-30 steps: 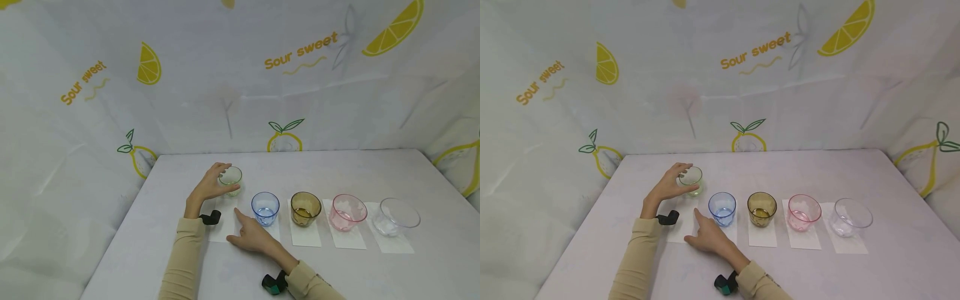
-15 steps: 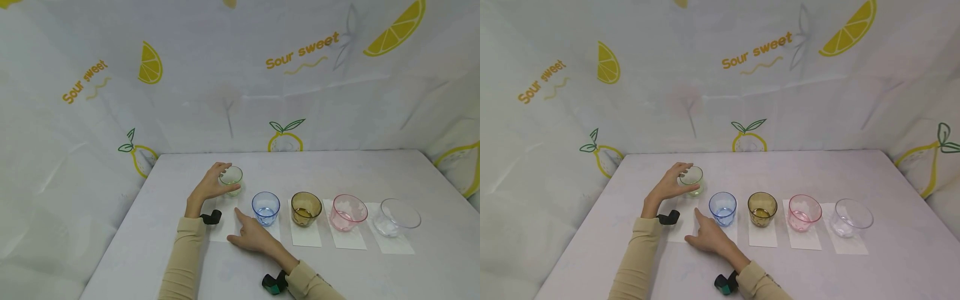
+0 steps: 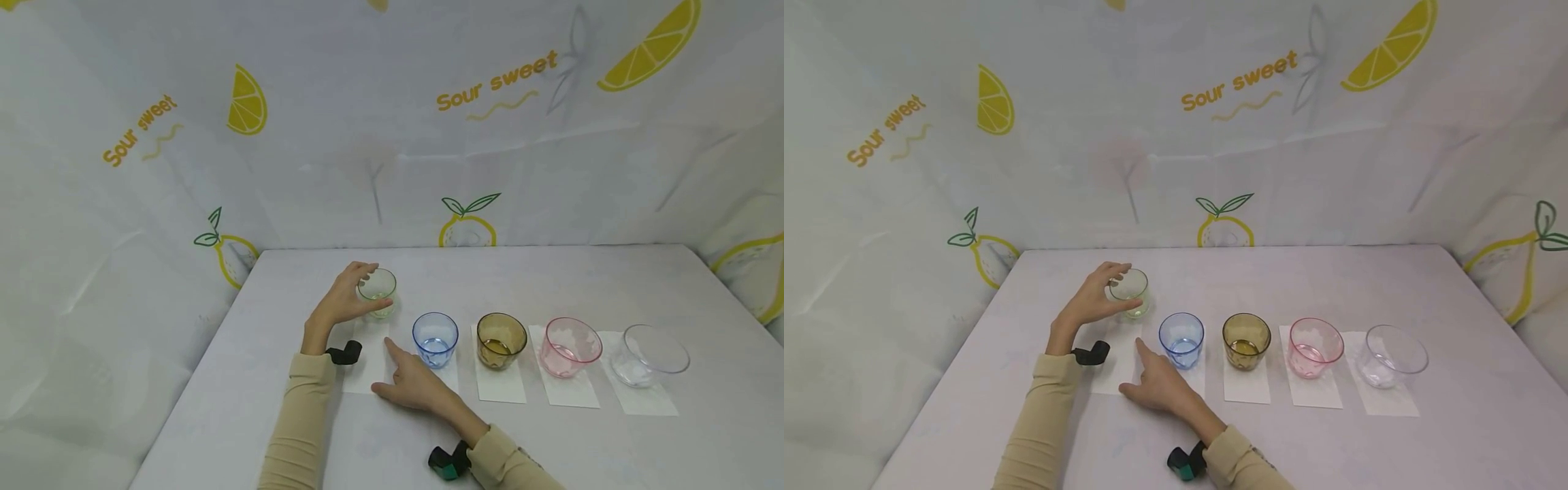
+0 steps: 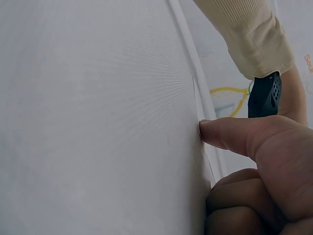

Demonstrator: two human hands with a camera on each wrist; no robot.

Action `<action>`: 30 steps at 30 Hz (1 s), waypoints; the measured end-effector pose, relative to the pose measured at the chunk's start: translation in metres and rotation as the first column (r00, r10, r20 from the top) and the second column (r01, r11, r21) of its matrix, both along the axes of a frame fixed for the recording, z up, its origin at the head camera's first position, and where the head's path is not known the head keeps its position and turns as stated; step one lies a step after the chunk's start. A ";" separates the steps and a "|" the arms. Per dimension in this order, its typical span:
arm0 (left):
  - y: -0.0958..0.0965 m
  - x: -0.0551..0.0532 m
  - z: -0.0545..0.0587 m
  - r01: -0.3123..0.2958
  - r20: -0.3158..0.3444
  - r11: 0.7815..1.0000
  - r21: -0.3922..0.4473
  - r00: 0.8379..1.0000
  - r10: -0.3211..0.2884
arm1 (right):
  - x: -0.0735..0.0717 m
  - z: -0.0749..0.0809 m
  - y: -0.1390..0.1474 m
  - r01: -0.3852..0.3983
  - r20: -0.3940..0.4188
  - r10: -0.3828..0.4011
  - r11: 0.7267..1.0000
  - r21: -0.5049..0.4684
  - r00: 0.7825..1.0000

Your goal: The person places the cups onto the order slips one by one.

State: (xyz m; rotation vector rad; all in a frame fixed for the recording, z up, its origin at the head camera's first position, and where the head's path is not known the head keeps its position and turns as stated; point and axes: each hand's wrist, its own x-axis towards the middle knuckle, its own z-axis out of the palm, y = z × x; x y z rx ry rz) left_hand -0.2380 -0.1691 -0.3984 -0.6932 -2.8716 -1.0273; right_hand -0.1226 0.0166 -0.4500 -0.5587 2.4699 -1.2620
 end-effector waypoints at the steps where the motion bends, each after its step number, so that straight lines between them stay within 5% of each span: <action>1: 0.000 0.001 0.001 0.003 0.000 1.000 -0.001 1.000 -0.003 | 0.000 0.000 0.000 0.002 0.004 -0.002 1.000 -0.001 1.000; 11: -0.001 0.008 0.019 0.035 0.012 0.999 0.026 0.999 -0.036 | 0.000 0.000 0.002 0.018 0.022 -0.019 1.000 0.013 1.000; 22: -0.009 0.036 0.056 0.157 0.025 0.986 -0.053 0.987 -0.156 | -0.001 0.000 0.001 0.011 0.019 -0.011 1.000 -0.012 1.000; 30: -0.023 0.054 0.056 0.186 0.098 0.979 -0.086 0.979 -0.177 | -0.002 0.000 0.001 0.009 0.020 -0.009 1.000 -0.007 1.000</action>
